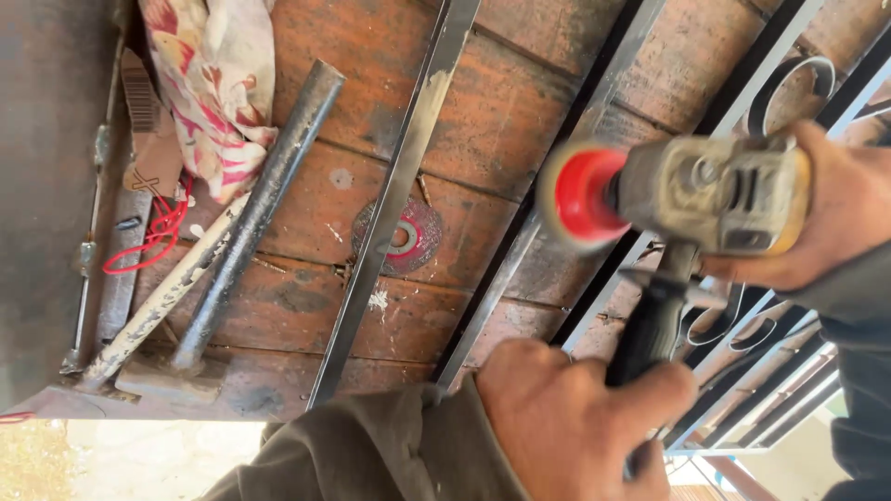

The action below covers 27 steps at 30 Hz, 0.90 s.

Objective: Polishing a metal frame using an angle grinder with a wire brush attachment.

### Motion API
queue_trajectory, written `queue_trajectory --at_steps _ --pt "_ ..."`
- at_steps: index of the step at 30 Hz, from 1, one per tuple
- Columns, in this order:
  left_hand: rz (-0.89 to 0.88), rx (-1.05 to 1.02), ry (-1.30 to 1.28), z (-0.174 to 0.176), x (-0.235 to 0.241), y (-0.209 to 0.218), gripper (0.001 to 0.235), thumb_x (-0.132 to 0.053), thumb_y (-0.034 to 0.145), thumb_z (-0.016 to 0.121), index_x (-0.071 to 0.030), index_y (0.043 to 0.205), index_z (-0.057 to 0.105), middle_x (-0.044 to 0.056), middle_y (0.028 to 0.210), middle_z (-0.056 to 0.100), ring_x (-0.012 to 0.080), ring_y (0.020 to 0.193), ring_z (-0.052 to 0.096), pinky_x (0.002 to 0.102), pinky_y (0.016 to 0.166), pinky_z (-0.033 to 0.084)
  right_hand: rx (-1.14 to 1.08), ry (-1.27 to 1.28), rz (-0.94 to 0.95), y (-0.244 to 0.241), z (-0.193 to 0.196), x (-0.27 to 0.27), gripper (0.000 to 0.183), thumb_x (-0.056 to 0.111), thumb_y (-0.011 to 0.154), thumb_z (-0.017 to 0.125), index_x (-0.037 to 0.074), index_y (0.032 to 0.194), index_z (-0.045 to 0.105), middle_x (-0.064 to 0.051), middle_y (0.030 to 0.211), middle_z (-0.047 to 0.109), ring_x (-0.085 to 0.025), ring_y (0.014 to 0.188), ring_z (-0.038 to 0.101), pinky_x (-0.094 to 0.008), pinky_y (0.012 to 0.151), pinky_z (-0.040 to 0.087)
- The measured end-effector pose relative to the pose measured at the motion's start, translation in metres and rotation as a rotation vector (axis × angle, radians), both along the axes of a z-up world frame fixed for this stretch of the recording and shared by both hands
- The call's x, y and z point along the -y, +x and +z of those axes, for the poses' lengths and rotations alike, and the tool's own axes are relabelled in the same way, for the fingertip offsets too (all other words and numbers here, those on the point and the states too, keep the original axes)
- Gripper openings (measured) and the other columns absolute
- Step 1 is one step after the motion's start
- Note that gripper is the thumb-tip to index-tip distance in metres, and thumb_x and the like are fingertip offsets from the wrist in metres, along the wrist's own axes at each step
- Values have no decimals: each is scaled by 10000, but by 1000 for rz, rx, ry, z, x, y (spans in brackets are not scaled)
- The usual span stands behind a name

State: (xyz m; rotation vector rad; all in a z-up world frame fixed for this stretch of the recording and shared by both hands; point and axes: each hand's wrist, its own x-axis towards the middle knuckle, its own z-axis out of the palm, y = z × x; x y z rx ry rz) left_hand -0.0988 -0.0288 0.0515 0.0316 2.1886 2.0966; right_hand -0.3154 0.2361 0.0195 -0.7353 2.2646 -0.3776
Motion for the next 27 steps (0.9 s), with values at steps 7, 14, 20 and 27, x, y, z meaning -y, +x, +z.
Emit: queue_trajectory --at_steps 7,14,20,27 --pt "-36 33 27 -9 -10 13 252 -211 833 706 -206 1069 617 123 607 576 318 517 631 519 515 475 76 -206 15 -3 -24 -50 789 310 541 1003 -20 1079 530 -153 1023 743 -160 886 771 -267 764 624" --pt "-24 27 61 0 1 1 252 -194 751 719 -174 988 633 142 549 561 350 483 616 546 506 485 223 -201 -120 15 -10 -41 814 289 570 980 -25 1162 518 -136 1008 753 -150 894 753 -254 791 608" --pt "-15 -20 -62 -11 -7 29 166 -209 868 707 -202 1023 650 148 605 590 309 539 655 515 499 492 145 -185 -103 26 -6 -16 768 258 555 953 -29 1126 528 -157 1036 738 -172 944 753 -277 843 612" --pt "-102 18 13 -8 5 22 231 -321 860 684 -197 1054 667 151 536 556 334 472 626 548 486 496 186 -191 -124 24 -10 -22 855 242 562 961 -46 1223 502 -145 1015 737 -154 929 758 -289 815 617"
